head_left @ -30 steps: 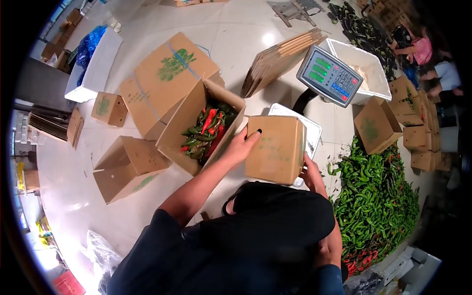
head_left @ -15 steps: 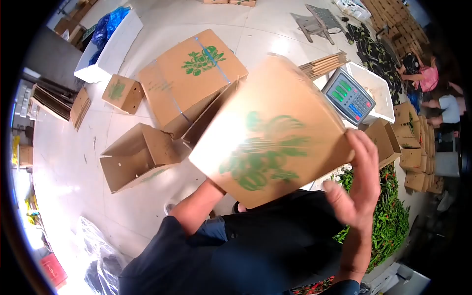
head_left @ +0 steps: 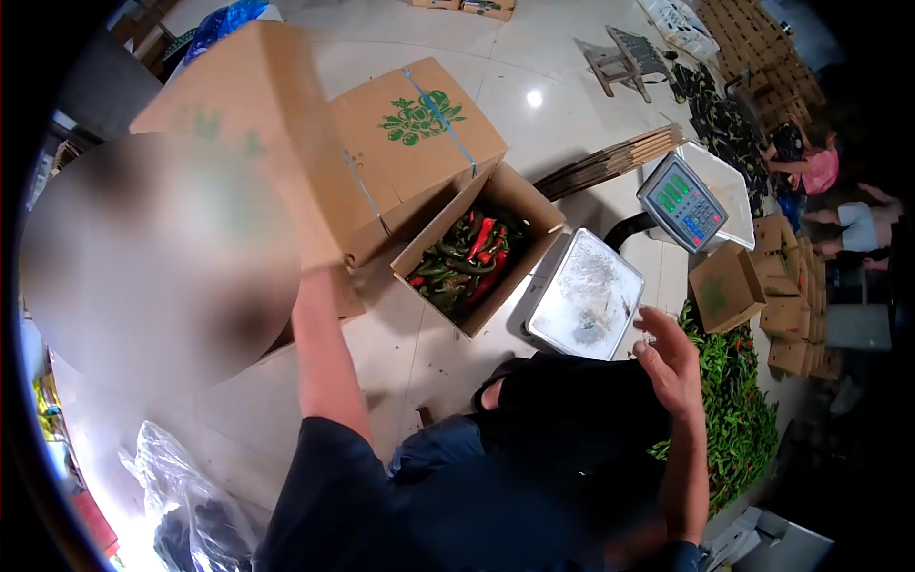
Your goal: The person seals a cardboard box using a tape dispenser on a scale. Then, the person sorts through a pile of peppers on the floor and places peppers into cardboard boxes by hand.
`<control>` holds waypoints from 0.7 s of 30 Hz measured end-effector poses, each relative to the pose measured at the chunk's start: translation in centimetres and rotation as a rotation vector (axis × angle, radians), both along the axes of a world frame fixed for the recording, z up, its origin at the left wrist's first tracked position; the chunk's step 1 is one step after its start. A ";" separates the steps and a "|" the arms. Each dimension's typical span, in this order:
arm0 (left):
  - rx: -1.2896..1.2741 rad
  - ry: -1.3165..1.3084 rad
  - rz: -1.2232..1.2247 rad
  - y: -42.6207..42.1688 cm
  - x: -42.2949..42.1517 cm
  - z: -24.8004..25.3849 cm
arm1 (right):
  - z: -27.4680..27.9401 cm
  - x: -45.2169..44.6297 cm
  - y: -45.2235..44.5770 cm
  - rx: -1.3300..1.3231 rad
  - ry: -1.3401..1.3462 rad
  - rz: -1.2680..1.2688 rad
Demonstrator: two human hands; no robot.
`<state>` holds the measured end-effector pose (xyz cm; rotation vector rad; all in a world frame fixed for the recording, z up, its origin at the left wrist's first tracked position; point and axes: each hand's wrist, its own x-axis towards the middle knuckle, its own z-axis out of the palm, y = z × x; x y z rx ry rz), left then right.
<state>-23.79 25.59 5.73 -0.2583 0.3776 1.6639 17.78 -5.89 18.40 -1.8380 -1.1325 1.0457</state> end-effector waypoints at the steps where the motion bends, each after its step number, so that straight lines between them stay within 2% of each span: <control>1: -0.036 0.033 0.088 2.5 -2.3 0.0 | -1.0 0.3 -1.2 -0.024 0.028 -0.036; 4: -0.073 0.086 0.275 8.9 -8.2 -2.3 | -2.0 -0.1 -2.9 -0.046 0.046 -0.110; 5: 0.008 0.054 0.294 11.8 -10.8 -6.1 | -2.2 -0.3 -3.2 -0.046 0.042 -0.132; 6: -0.002 0.141 0.298 12.7 -10.9 -7.8 | -2.6 -0.6 -3.3 -0.067 0.027 -0.138; 8: -0.159 0.299 0.184 14.2 -11.9 -14.8 | -3.3 -1.5 -3.0 -0.107 -0.005 -0.142; 10: -0.371 0.263 0.152 12.0 -7.7 -11.1 | -2.7 -2.6 -2.6 -0.188 -0.246 0.017; 11: -0.480 0.246 0.130 10.9 -5.7 -9.8 | -2.0 -3.3 -2.3 -0.244 -0.283 0.049; 14: -0.395 0.276 0.006 11.2 -3.3 -12.0 | -1.1 -3.7 -2.1 -0.296 -0.404 0.122; 17: -0.279 0.512 -0.028 10.7 -0.5 -12.6 | -1.4 -2.8 -3.1 -0.245 -0.430 0.130; 21: -0.382 0.650 -0.059 12.1 -0.3 -15.2 | -1.7 -1.9 -4.7 -0.158 -0.403 0.080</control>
